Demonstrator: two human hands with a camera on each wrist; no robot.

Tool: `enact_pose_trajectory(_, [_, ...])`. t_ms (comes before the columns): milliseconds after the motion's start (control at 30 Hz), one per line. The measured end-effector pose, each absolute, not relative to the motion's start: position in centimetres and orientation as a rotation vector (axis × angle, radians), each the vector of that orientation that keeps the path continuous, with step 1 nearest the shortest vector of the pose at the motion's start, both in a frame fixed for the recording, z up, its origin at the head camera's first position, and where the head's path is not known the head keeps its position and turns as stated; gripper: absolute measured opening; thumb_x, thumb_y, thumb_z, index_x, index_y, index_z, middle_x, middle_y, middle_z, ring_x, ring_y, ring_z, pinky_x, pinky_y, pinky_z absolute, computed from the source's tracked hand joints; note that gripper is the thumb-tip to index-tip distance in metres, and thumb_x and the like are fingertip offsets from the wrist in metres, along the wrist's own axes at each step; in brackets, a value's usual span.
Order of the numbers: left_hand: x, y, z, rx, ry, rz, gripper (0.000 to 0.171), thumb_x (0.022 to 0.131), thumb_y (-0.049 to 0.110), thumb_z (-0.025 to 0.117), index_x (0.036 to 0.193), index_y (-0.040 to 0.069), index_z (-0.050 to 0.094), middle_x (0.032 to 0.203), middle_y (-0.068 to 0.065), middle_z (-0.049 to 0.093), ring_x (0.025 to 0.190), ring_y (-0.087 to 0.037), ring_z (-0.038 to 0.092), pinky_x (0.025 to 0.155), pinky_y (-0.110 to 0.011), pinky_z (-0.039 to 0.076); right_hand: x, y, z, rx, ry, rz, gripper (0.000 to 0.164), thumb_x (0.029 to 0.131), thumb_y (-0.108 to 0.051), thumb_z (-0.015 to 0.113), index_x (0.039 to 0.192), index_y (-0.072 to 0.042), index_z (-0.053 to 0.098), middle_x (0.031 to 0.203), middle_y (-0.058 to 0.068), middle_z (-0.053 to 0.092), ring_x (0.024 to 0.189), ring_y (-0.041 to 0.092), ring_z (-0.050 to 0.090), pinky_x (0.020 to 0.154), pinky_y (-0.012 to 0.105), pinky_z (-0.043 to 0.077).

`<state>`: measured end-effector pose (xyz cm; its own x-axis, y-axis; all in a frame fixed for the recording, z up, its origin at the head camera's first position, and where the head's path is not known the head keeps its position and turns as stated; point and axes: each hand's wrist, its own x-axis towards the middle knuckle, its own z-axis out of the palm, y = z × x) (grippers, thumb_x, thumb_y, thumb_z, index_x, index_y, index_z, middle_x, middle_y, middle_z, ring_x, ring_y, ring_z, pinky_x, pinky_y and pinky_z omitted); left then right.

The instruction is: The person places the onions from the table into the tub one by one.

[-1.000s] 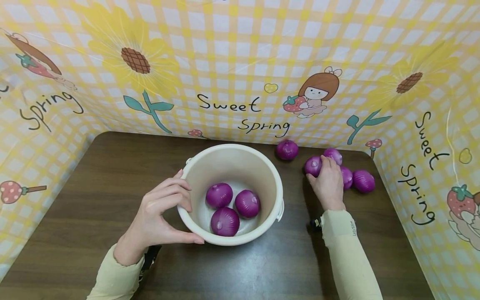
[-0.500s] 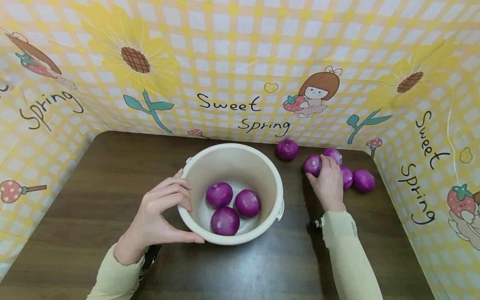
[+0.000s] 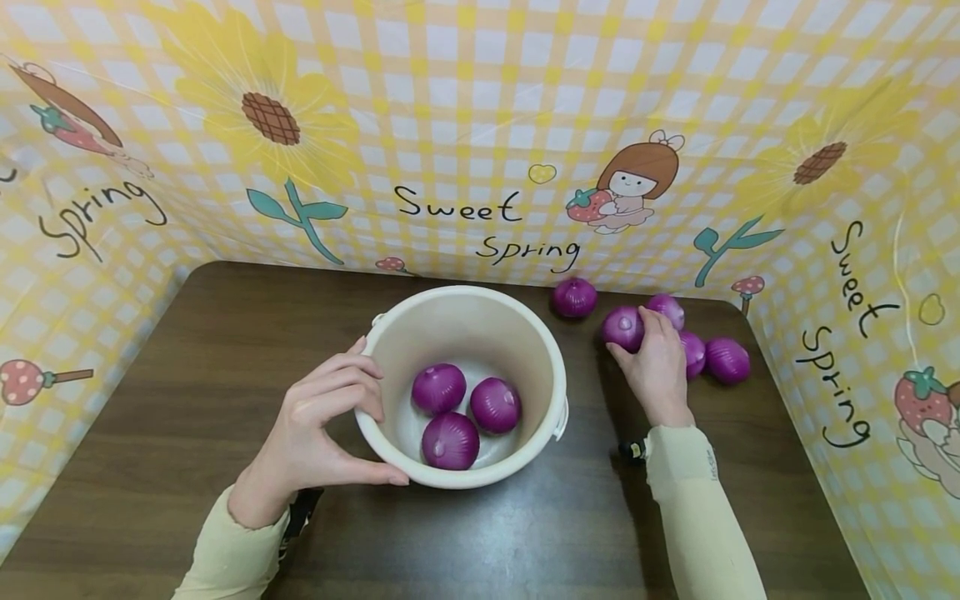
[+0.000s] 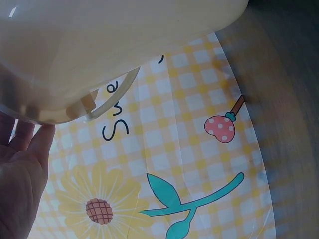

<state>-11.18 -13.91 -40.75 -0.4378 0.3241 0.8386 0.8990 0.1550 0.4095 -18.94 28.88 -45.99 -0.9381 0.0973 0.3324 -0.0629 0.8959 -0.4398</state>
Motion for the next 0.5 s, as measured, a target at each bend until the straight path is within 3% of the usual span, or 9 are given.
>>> enact_pose_trajectory(267, [-11.22,-13.88,-40.78,-1.165,-1.855,-1.274,0.059,0.058,0.055,0.097,0.077,0.011,0.062,0.077,0.003,0.061,0.089,-0.028,0.060,0.109,-0.067,0.037,-18.59,28.55,-45.70,-0.013,-2.681,0.662,0.072,0.081,-0.018,0.089,0.138,0.009,0.053,0.136,0.032,0.053,0.127,0.050,0.048,0.109,0.062,0.038])
enact_pose_trajectory(500, [-11.18,-13.91,-40.85,-1.165,-1.859,-1.273,0.059,0.059,0.055,0.097,0.077,0.011,0.062,0.078,0.003,0.061,0.092,-0.025,0.060,0.113,-0.061,0.036,-18.31,27.98,-45.08,0.028,-2.645,0.674,0.072,0.080,-0.016,0.090,0.137,0.009,0.054,0.133,0.031,0.056,0.127,0.049,0.049,0.109,0.061,0.039])
